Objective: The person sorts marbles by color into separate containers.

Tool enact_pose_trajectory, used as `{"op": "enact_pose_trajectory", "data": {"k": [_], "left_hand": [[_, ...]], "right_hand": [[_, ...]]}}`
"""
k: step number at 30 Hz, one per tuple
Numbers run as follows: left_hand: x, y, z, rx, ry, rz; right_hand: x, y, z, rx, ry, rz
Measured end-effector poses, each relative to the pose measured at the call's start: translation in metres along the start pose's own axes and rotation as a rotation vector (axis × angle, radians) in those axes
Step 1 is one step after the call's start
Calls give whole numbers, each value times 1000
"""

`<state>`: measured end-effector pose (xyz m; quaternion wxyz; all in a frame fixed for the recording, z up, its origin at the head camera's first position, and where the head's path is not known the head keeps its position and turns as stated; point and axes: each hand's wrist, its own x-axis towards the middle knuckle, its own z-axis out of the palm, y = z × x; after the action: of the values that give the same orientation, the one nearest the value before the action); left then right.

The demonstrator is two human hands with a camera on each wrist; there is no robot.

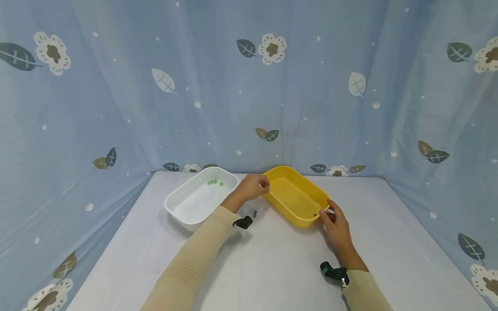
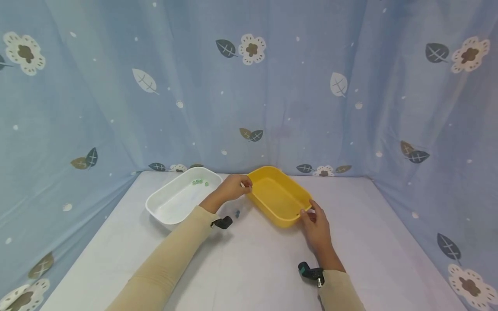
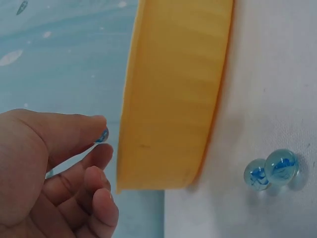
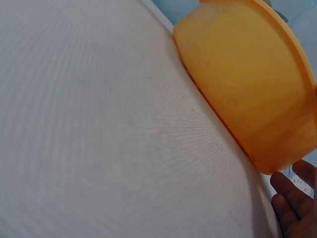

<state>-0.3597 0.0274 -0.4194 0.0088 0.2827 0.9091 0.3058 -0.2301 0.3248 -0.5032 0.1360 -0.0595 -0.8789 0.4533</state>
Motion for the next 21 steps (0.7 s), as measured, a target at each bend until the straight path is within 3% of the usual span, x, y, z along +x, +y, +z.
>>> {"op": "enact_pose_trajectory", "data": {"k": [13,21], "left_hand": [[10,-8,2,-1,9,-46],[13,-10,3,23,8,-55]], "right_hand": [[0,-2,3,-4,3,26],[1,1,2,-3,11,-6]]}}
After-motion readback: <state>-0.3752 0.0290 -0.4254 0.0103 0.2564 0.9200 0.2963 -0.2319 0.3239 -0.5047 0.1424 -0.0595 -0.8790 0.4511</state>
